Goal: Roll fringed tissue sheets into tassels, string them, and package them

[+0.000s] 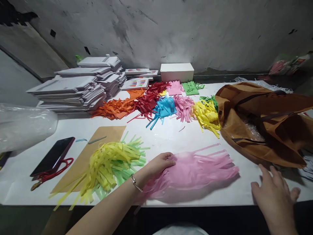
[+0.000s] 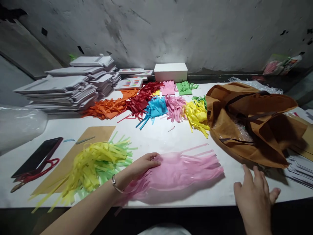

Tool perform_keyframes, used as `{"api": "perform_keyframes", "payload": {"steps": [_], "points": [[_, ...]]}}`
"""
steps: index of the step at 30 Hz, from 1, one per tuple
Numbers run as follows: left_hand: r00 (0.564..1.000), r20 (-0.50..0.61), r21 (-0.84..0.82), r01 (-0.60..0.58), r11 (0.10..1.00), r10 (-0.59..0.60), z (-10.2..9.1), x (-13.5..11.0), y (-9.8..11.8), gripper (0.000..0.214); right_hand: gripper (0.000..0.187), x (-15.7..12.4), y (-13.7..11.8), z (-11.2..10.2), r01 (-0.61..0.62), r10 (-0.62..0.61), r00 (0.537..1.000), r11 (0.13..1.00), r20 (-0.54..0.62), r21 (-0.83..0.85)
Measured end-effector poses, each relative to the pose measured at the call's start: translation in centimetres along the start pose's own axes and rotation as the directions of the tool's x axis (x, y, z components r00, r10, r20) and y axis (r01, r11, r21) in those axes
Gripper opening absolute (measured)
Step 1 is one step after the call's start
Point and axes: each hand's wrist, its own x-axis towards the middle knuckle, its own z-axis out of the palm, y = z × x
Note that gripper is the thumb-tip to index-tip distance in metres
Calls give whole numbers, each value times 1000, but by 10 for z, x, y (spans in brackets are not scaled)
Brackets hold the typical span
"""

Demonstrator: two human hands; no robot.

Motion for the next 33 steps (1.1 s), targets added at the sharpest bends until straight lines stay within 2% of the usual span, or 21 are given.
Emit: {"api": "perform_keyframes", "payload": {"steps": [2,3,4,5,6,7,8,9,10,13,14,16,18,19,22,25,29,33], "points": [[1000,-7,70,-16,997,17,1,2,1,35,55,-1,-19,-17,136,-126,990,975,-65,176],[1000,-12,112,-26,993,28,2,3,2,34,60,-4,-36,-25,262,-250,965,916,-78,304],[999,-18,158,-39,987,42,2,4,3,32,62,-8,-57,-32,428,-415,901,799,-128,422],[998,-24,205,-54,977,60,2,4,5,31,62,-13,-79,-36,575,-600,790,655,-125,491],[996,-29,252,-71,965,81,2,4,8,30,60,-17,-101,-38,656,-724,684,556,-90,511],[994,-33,300,-91,950,105,1,3,11,29,56,-22,-120,-36,696,-778,622,497,-91,518],[990,-38,348,-112,931,133,0,0,14,29,53,-26,-135,-32,717,-804,587,461,-96,523],[985,-48,395,-135,909,167,0,-3,17,30,48,-30,-147,-25,728,-807,578,444,-119,523],[977,-64,438,-157,885,205,1,-8,20,32,43,-33,-154,-17,733,-793,587,437,-161,522],[926,-118,570,-232,788,359,9,-29,24,42,36,-40,-161,8,736,-743,617,427,-261,525],[897,-90,643,-280,713,433,14,-37,23,45,35,-41,-160,13,735,-736,621,426,-271,527],[831,53,789,-374,488,553,26,-50,15,46,34,-42,-157,17,730,-731,626,427,-271,534],[774,191,868,-420,263,604,37,-58,1,37,31,-41,-154,14,719,-730,633,430,-258,547],[757,208,885,-415,210,620,40,-60,-7,30,30,-40,-152,11,712,-732,635,432,-246,554],[703,151,913,-369,174,695,41,-59,-32,16,26,-37,-146,2,693,-754,630,438,-185,572],[640,75,923,-335,191,764,28,-56,-50,20,27,-36,-139,-3,693,-779,611,437,-145,573],[590,-39,956,-214,202,806,-6,-60,-57,35,25,-38,-138,-3,693,-766,621,436,-167,574],[580,-176,981,35,192,795,-52,-81,-47,43,24,-41,-141,-1,687,-740,643,444,-196,575]]}}
